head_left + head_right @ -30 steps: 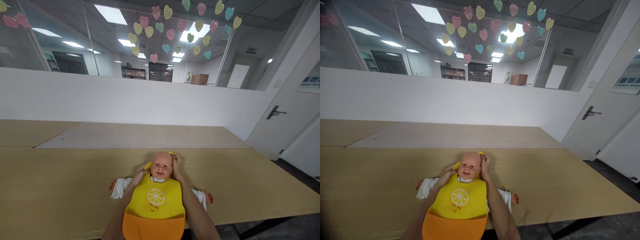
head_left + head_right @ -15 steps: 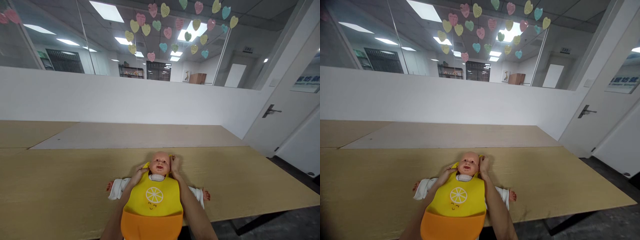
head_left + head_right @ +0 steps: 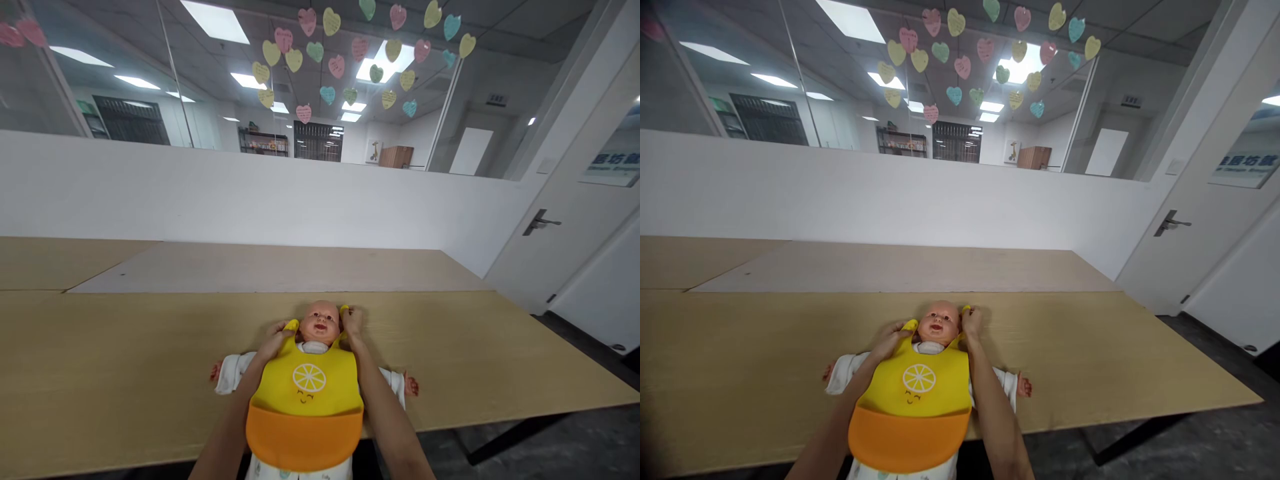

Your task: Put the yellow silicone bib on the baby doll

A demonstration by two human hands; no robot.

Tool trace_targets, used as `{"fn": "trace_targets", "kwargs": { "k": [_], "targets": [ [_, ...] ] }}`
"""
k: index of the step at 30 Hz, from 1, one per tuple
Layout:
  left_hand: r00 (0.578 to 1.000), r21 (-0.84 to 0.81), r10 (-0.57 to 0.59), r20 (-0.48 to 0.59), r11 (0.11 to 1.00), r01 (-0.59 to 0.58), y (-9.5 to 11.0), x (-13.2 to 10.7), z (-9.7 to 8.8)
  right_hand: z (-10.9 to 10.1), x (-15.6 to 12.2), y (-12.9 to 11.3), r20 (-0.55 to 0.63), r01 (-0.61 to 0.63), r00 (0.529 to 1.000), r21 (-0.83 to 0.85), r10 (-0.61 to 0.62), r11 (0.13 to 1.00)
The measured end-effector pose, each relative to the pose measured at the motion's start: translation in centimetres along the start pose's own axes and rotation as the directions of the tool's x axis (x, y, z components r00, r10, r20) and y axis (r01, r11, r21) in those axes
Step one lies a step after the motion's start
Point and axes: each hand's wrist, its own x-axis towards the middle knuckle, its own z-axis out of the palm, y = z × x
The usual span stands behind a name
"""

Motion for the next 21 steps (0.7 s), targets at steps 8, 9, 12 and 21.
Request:
{"fn": "trace_targets", "kwargs": {
  "k": [8,9,12,21],
  "targets": [
    [0.946,0.131,0.291,-0.140,0.953,-0.274,4.5,-2.9,-1.9,-4.1,-1.0,-3.8,-0.129,0.113,0.987,0.099,-0.099,0.989],
    [0.938,0.153,0.317,-0.136,0.943,-0.296,5.2,-3.3,-2.1,-4.9,-1.3,-4.5,-0.134,0.148,0.982,0.127,-0.131,0.981],
    [0.924,0.216,0.367,-0.107,0.916,-0.339,7.2,-4.3,-2.0,-7.1,-2.3,-7.3,-0.141,0.256,0.964,0.256,-0.226,0.932],
    [0.823,0.232,0.552,0.135,0.790,-0.568,11.8,-7.9,4.6,-7.4,-10.2,-14.6,0.589,0.191,0.683,0.427,-0.432,0.884]
  ]
}}
